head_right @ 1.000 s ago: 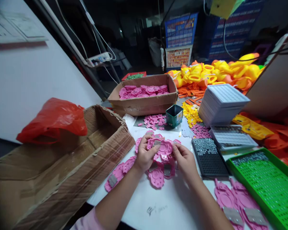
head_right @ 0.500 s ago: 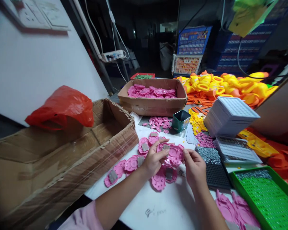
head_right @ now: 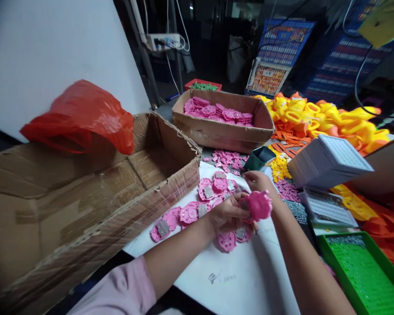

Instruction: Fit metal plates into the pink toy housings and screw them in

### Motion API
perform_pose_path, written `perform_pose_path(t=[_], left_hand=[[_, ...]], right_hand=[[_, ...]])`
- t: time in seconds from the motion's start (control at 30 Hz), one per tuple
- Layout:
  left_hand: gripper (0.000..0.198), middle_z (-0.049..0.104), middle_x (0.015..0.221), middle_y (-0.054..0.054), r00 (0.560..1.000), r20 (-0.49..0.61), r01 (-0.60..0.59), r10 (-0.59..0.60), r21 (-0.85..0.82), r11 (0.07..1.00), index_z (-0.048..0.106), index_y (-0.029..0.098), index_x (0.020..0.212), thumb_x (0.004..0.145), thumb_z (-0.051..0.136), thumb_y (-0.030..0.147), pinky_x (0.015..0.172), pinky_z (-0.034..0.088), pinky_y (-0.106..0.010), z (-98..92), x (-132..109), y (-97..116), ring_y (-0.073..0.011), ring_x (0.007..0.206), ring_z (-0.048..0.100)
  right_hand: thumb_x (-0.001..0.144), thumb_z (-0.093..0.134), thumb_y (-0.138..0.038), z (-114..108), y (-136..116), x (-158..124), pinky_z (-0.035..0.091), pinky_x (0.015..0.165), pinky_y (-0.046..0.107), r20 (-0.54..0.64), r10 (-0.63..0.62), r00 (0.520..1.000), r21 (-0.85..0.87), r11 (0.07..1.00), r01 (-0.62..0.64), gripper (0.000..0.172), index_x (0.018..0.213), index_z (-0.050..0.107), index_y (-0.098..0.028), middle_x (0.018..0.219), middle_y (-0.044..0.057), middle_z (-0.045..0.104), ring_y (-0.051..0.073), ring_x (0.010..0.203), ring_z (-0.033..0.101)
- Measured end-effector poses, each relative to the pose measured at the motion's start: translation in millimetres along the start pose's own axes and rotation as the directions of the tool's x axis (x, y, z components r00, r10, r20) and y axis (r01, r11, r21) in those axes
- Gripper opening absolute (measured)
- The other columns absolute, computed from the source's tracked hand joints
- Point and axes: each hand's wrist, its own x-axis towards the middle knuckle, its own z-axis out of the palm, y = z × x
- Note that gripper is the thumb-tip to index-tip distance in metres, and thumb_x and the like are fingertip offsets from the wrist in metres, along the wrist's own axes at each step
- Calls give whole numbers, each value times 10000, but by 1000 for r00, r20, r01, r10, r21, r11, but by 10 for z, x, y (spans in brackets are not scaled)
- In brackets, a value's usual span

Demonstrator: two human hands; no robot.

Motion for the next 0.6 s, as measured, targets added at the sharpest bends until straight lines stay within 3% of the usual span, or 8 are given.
perform_pose_path(t=[0.1,0.2,0.43,0.6], left_hand=[[517,677,729,-32,994,95,46,-48,29,999,534,169,952,547,853,200,663,547,-398,-9,6,-23,-231,605,691],[435,671,757,-64,989,141,39,-43,36,999,588,112,950,584,812,184,730,539,-411,11,11,-42,-231,670,695],[425,697,904,-127,999,52,-3,2,12,1000,610,115,947,553,766,152,617,511,-328,43,17,-60,-232,694,682],[342,675,757,-101,1000,22,2,-4,59,998,618,108,890,571,728,163,622,472,-310,91,-31,-4,-197,659,642]], right_hand=[[764,613,-322,226,5,267,463,778,305,126,-45,991,-188,980,68,171,769,710,-181,871,88,701,180,789,619],[841,539,-297,356,6,371,460,831,313,191,-43,981,-333,937,106,202,871,696,-173,951,91,683,168,865,612],[885,522,-393,390,-24,492,513,855,376,266,34,963,-508,854,110,318,1079,584,-149,1079,69,609,155,965,593],[891,511,-387,400,-64,490,524,834,353,310,52,949,-523,843,124,311,1095,582,-163,1091,70,606,147,947,596]])
